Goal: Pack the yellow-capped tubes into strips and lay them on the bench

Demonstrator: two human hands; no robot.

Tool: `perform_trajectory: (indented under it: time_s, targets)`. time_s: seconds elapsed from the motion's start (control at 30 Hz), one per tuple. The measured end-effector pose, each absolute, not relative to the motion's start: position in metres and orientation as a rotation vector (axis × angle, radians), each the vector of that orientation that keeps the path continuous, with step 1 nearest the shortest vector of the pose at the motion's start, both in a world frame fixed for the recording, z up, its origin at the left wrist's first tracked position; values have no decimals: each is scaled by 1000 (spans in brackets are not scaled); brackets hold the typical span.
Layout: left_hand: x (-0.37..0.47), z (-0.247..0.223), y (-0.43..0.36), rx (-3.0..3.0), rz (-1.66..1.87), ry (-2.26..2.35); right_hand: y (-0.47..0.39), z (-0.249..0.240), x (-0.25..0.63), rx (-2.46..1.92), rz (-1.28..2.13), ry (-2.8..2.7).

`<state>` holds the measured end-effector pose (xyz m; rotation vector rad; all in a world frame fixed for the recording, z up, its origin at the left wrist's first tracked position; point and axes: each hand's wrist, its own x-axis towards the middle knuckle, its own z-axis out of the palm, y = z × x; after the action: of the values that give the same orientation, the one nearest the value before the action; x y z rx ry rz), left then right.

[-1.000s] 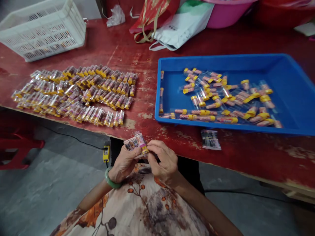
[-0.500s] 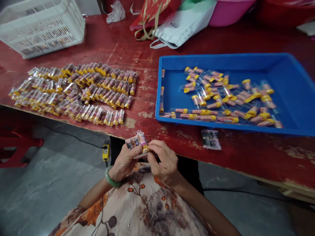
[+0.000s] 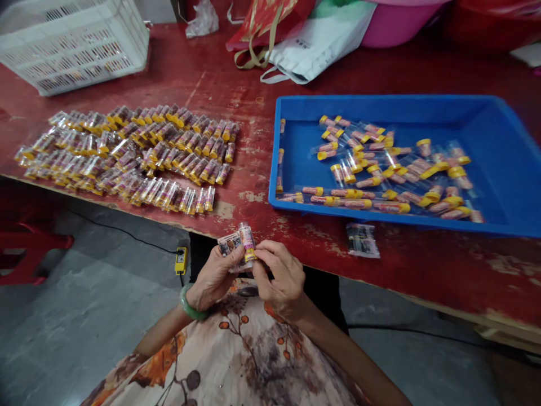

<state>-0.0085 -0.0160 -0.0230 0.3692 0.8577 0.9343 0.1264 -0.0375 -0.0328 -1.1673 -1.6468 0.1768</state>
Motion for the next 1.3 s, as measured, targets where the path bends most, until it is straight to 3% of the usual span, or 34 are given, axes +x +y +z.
perform_trajectory:
  time_s: [0.27,0.5,0.8,0.97,1.13,1.3]
  targets:
    - [-10,-22,-16,379,939,843,-41,-33,126,-1133,231,-1665]
    - [-20,-28,-11,465,889,821,-21,-16,144,-1256,958,-1373]
    - [-41,-26,-9,565,863,802,25,-13,121,-1261,1557,-1148]
    - [-68,-33,-3,418,1060,900,63,-5,81,-1215,1615,-985]
    - [-99,-42,-7,171,1286,1060,117,-19,17,-1342,1403,-1112]
    - [-110,-42,-13,157,1288,1044,153,-40,-31,-1416,1221,-1264]
